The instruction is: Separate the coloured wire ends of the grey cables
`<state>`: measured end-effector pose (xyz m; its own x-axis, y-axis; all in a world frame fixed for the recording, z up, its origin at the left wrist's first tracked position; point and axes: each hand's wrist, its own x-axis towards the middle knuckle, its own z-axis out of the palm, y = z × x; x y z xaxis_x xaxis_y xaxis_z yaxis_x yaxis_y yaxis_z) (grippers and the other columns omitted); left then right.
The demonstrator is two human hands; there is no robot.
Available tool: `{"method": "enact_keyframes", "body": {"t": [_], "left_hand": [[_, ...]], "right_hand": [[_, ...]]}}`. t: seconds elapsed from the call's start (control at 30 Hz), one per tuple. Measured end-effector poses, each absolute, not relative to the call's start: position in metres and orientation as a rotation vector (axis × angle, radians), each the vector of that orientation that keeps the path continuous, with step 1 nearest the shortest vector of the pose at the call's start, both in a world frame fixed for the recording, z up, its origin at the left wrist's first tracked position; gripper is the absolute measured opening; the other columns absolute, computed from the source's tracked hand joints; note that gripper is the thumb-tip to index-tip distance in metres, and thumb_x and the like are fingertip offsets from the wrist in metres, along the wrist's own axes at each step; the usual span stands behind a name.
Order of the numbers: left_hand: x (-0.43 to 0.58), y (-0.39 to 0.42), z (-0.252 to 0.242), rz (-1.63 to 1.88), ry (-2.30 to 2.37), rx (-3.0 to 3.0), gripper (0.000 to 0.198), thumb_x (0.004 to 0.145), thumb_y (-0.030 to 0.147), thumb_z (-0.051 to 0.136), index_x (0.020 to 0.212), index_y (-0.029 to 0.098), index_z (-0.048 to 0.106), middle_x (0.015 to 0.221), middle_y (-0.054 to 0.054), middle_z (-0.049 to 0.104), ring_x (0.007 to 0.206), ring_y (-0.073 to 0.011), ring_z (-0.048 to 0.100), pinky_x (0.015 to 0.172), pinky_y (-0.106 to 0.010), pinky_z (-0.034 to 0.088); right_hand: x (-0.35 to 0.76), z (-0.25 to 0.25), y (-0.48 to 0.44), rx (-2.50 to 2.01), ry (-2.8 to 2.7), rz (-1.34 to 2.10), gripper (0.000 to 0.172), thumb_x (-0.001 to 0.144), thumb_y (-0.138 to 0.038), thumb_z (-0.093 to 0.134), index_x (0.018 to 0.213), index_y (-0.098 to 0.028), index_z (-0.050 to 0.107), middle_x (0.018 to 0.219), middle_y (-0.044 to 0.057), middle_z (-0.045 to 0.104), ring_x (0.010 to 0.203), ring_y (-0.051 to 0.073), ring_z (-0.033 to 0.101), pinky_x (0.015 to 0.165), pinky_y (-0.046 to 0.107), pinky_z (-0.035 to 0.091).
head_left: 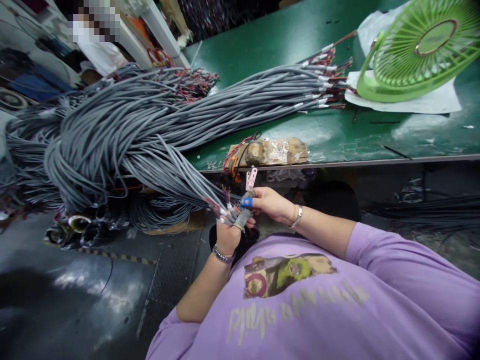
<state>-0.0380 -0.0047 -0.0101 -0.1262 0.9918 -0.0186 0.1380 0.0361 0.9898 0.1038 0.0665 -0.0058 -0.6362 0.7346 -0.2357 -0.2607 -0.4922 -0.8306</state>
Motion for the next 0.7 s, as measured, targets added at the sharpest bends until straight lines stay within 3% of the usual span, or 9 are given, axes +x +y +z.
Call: {"method": "enact_keyframes", "body": {"t": [0.2,0.43,0.7], "left_hand": [[-0.035,-0.005,-0.016,1.393,1.375,1.054,0.027,0.077,0.039,0.070,0.067,0.014,0.069,0.057,-0.004,0.069,0.047,-0.0142,0.064,0.047,-0.023,0.052],[-0.033,-0.001,-0.012,1.446,1.331,0.997,0.025,0.075,0.037,0.072,0.065,0.014,0.069,0.054,-0.003,0.068,0.044,-0.0135,0.063,0.045,-0.022,0.051],[-0.035,-0.003,-0.015,1.389,1.329,1.056,0.030,0.077,0.040,0.070,0.063,0.014,0.068,0.057,-0.004,0.069,0.046,-0.0150,0.064,0.047,-0.025,0.054]], "right_hand": [[0.109,-0.018,0.075,-0.979,-0.718,2.064,0.038,0.057,-0.032,0.085,0.064,-0.015,0.051,0.052,-0.007,0.046,0.045,0.003,0.036,0.042,0.016,0.030],[0.122,-0.018,0.074,-0.725,-0.624,2.351,0.027,0.060,-0.023,0.081,0.080,-0.014,0.064,0.066,-0.003,0.056,0.053,0.004,0.047,0.049,0.017,0.043],[0.110,-0.016,0.077,-0.736,-0.911,2.260,0.037,0.053,-0.033,0.086,0.071,-0.013,0.061,0.057,-0.004,0.053,0.052,0.006,0.046,0.050,0.019,0.041]]}}
